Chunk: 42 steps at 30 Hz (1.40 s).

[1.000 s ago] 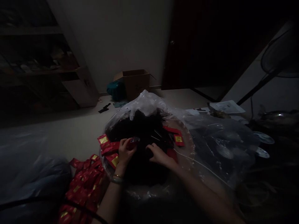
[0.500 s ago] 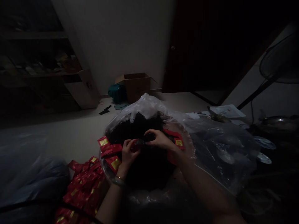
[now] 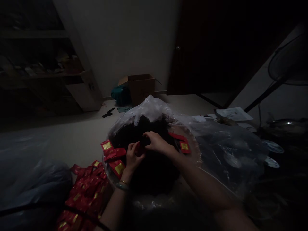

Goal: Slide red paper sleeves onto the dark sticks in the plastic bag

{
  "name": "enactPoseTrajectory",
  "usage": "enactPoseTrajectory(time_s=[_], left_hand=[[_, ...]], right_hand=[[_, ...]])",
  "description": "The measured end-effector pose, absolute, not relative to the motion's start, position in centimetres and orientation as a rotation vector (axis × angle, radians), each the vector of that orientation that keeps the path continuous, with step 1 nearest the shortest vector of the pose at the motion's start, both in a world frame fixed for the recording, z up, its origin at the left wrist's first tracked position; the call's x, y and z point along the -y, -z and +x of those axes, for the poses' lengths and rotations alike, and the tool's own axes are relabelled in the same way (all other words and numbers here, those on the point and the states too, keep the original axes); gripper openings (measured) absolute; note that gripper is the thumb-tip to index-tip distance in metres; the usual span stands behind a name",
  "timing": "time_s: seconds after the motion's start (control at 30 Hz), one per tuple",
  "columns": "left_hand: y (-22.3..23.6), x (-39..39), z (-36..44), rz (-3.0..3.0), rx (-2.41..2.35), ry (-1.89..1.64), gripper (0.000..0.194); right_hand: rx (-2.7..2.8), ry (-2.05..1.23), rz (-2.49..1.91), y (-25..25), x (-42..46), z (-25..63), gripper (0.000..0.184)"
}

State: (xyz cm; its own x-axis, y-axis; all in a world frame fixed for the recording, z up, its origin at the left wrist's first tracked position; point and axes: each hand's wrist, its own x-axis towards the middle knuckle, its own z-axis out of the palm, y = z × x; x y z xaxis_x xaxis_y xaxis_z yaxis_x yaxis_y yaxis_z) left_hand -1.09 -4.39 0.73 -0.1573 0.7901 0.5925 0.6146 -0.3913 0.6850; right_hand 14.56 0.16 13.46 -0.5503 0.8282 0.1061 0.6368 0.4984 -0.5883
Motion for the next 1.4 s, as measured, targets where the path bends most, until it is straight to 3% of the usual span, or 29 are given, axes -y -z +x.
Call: enactPoseTrajectory(time_s=[0.17,0.3,0.5,0.67,0.77,1.0,1.17,1.3,1.4], left_hand=[[-0.6,4.4,-1.2,1.938,-1.616,-1.568,0.051],[-0.4,4.3,-1.2,1.971,-1.645,-1.547,0.053],[-0.5,4.3,-1.2,1.973,-1.649,-1.568,0.05],[-0.4,4.3,-1.3,1.969,-1.637,-1.585,0.047],[-0.4,4.3,-1.3,1.967,-1.655,-1.579,0.047],[0.0,4.2,-1.4,1.96,-1.654,-1.561,0.05],[0.1,4.1,-1.6,1.928,-1.628,-1.597,0.051],[-0.1,4.0,-1.7,1.848,-1.657,-1.608,0.045],[-0.2,4.1,-1.8,1.813,-1.685,-1.636,0.042]], right_hand=[[2.414,-0.609,-1.3,-13.9,0.5,14.2,0.024],[2.547,-0.406,-1.371,-14.3,1.6,13.2,0.019],[2.465,-0.426,-1.247,-14.1,2.5,12.8,0.034],[2.503,-0.623,-1.211,-13.5,1.6,13.2,0.021],[2.539,-0.684,-1.252,-13.5,1.0,13.3,0.024],[2.572,-0.478,-1.423,-14.0,1.7,12.1,0.029],[2.438,-0.786,-1.195,-14.3,0.8,12.7,0.039],[2.148,-0.881,-1.198,-12.2,-1.2,15.4,0.037],[2.356,-0.901,-1.348,-8.8,-1.9,16.8,0.038]])
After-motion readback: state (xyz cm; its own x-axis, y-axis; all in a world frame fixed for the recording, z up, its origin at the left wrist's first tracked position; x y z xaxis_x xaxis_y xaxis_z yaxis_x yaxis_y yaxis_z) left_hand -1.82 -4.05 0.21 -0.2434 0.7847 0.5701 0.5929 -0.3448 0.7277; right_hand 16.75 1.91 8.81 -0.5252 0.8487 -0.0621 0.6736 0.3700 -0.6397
